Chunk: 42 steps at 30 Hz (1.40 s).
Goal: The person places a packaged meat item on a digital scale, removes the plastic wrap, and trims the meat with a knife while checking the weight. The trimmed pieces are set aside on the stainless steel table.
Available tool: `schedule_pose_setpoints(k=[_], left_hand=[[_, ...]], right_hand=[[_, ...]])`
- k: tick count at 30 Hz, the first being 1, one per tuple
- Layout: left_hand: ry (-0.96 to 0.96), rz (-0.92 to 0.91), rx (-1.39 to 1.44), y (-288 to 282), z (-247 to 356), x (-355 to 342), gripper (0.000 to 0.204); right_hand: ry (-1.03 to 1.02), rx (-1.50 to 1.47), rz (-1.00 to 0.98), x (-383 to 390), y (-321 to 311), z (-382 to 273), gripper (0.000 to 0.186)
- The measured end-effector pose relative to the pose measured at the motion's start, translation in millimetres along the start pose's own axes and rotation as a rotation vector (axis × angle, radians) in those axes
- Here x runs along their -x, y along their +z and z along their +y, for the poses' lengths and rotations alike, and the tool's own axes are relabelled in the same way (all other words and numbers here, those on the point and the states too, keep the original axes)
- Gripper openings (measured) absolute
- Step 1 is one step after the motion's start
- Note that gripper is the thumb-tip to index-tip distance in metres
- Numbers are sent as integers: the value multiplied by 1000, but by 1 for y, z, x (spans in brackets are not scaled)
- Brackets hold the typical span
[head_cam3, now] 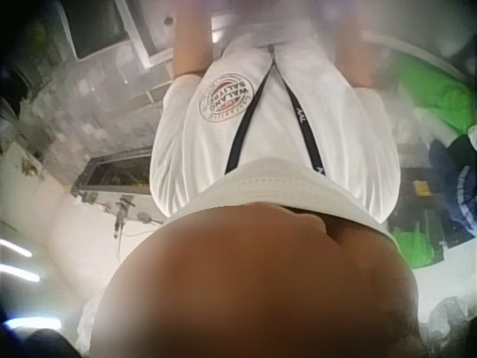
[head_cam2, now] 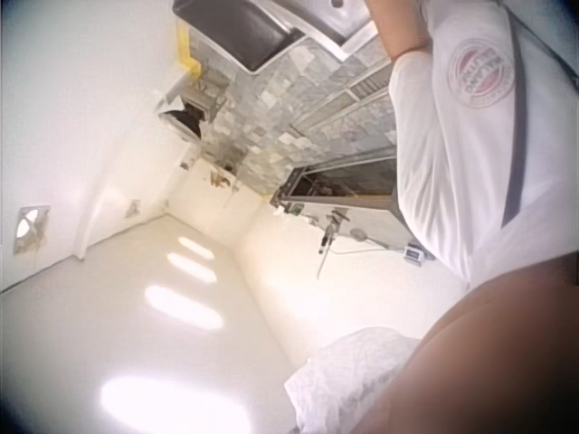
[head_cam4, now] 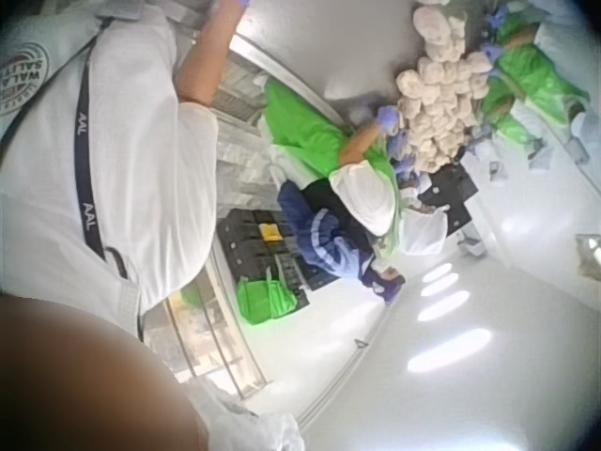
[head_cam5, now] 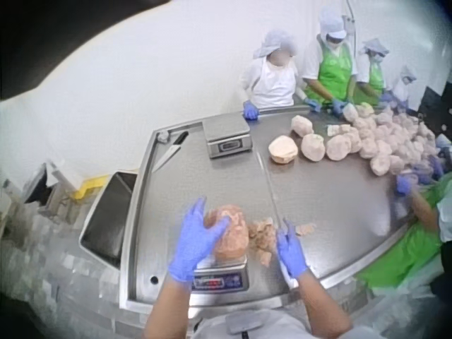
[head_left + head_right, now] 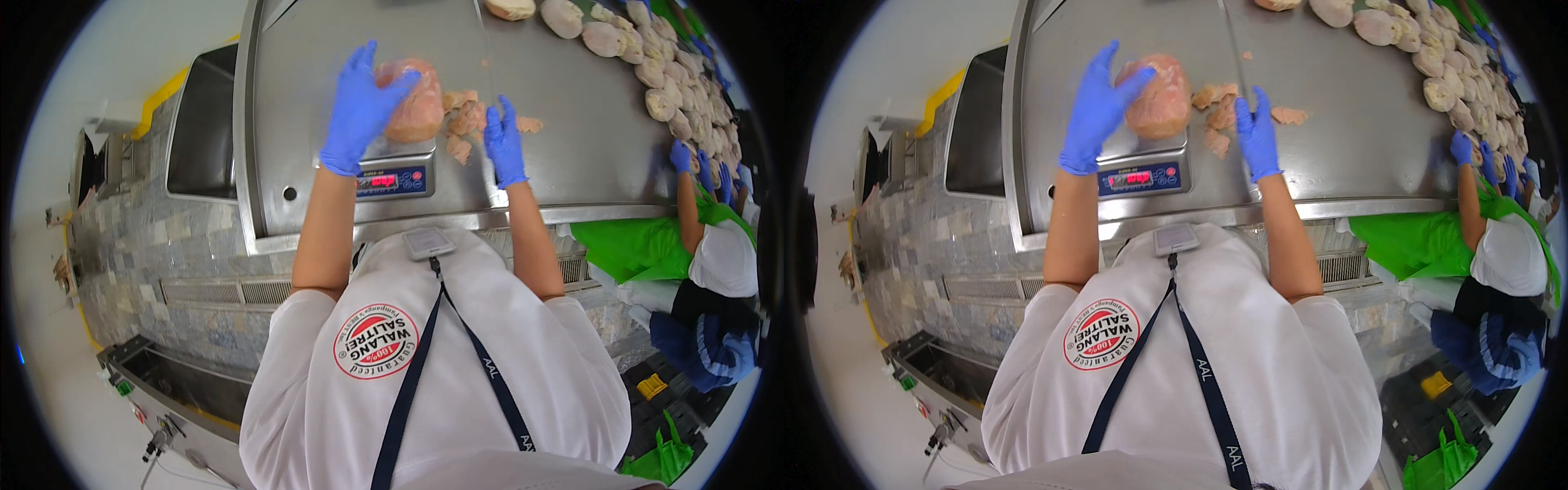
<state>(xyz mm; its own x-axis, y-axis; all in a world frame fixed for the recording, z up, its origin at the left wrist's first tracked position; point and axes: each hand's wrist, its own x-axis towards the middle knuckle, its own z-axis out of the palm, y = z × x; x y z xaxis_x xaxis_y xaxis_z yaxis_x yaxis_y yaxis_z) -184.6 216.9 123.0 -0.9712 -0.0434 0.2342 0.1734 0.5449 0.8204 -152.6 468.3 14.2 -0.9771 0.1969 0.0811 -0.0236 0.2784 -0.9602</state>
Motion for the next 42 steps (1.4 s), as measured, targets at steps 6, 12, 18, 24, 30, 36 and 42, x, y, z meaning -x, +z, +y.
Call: schedule_pose_setpoints(k=[6,12,18,24,30,36,42], left_hand=[[-41,-148,-196,26,-3,0,122],[-14,-257,16,5,-26,-3,116],[-49,-361,210,-7,-27,4,116],[-16,-344,190,-6,-31,-1,111],[40,-364,76,-7,-30,-5,112],[115,-399,-241,-19,-40,-14,118],[-125,-492,-9,-25,-10,5,117]], right_hand=[[-98,-130,-291,20,28,-36,70],[-100,60,-435,34,26,-41,74],[-214,151,-485,13,34,-60,75],[-185,107,-540,-7,44,-67,71],[-120,24,-602,-28,47,-79,65],[-230,54,-300,2,67,-75,68],[-82,117,-352,37,52,-78,73]])
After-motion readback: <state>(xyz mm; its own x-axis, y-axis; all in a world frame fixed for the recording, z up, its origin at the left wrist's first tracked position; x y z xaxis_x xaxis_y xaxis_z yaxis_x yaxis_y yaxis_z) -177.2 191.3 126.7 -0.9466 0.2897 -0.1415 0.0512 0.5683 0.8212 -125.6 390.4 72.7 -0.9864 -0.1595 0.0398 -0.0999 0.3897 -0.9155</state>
